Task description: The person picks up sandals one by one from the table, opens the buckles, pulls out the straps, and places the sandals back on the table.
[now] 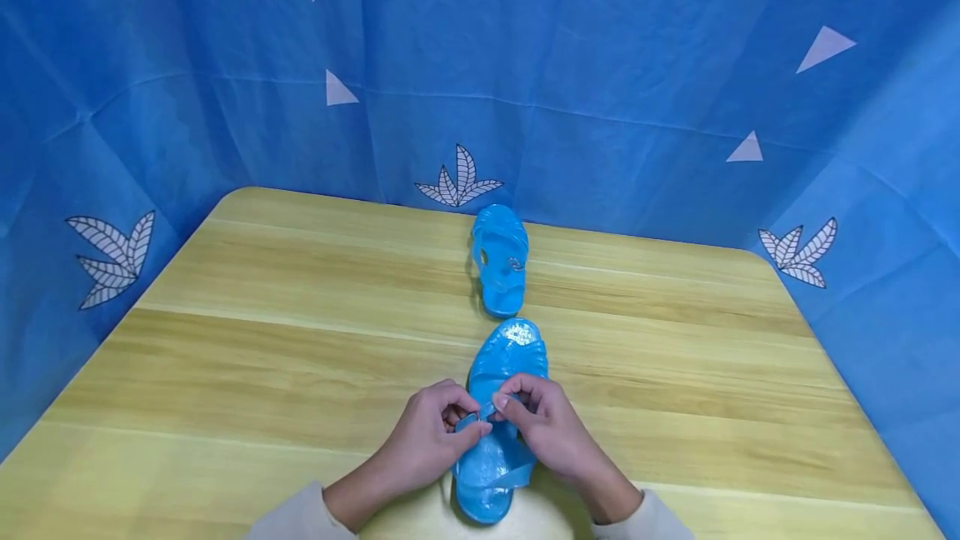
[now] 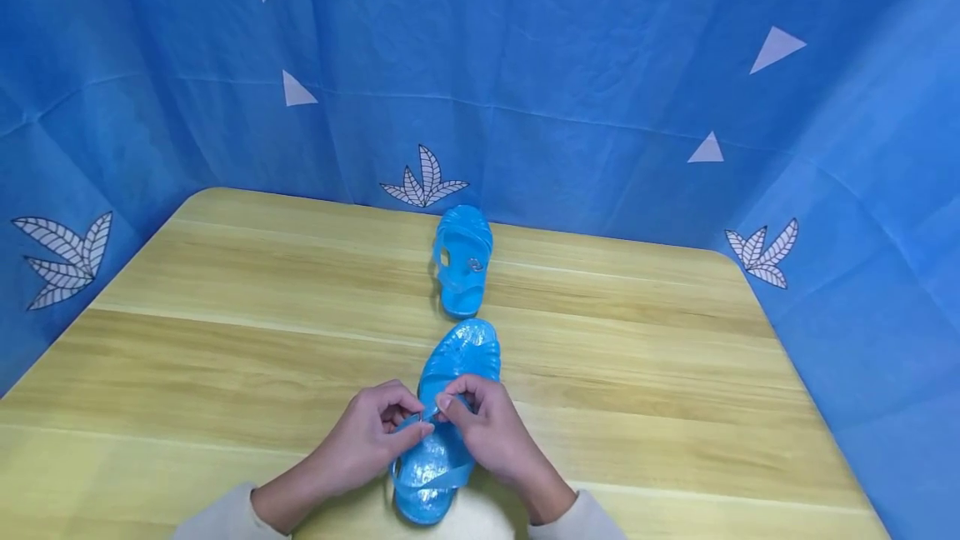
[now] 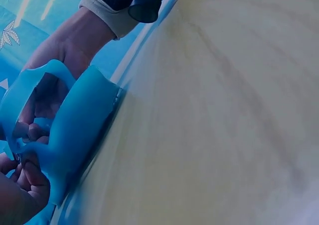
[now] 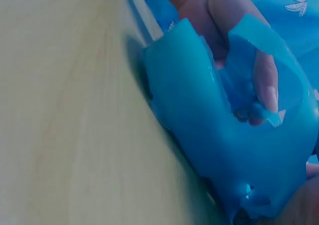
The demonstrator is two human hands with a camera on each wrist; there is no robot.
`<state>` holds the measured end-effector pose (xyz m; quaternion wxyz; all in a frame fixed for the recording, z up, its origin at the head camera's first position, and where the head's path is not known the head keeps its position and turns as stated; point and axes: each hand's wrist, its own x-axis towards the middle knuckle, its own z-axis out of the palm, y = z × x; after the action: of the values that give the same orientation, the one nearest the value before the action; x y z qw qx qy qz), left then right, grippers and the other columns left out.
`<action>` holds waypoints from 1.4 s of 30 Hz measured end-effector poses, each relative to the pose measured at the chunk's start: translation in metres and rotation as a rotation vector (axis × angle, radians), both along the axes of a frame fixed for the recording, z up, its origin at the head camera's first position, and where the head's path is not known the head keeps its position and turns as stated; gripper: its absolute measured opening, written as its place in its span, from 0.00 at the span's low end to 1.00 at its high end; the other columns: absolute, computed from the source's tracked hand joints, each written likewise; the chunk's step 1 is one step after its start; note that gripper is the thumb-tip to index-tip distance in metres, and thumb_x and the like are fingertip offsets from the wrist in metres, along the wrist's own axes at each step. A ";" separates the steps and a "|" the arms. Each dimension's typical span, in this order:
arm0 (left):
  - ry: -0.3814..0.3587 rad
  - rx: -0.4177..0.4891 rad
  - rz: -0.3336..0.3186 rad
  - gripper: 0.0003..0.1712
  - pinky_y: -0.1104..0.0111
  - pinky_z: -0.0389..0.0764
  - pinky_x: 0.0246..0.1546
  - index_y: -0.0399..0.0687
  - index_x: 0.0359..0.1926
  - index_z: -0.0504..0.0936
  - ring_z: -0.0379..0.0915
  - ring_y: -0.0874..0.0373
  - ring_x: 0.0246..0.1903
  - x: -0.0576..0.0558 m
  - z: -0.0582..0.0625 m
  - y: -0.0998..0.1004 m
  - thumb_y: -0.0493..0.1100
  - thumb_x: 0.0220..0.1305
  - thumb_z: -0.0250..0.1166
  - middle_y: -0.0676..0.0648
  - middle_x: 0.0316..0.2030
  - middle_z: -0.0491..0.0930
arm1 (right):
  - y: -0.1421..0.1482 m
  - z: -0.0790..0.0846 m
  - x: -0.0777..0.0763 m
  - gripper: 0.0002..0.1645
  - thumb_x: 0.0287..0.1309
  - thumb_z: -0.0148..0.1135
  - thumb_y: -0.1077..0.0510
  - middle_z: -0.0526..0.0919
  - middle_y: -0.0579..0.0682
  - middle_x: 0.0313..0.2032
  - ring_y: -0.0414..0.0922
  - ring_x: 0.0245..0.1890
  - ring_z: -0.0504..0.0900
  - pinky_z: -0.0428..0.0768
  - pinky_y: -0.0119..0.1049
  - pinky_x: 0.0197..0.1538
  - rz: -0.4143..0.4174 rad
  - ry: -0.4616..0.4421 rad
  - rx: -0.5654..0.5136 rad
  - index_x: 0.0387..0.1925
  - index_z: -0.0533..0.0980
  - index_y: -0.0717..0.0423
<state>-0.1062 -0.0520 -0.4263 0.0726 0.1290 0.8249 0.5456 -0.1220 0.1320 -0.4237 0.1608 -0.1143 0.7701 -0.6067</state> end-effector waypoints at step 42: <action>-0.102 0.109 -0.015 0.10 0.73 0.74 0.23 0.42 0.34 0.81 0.70 0.62 0.24 0.003 -0.004 0.001 0.44 0.57 0.68 0.50 0.26 0.76 | 0.011 0.013 0.001 0.03 0.59 0.62 0.59 0.78 0.49 0.29 0.43 0.29 0.73 0.73 0.29 0.29 -0.171 0.187 0.171 0.32 0.80 0.54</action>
<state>-0.1033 -0.0505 -0.4305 0.1114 0.1113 0.7881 0.5951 -0.1214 0.1428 -0.4109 0.0452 -0.0901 0.8375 -0.5371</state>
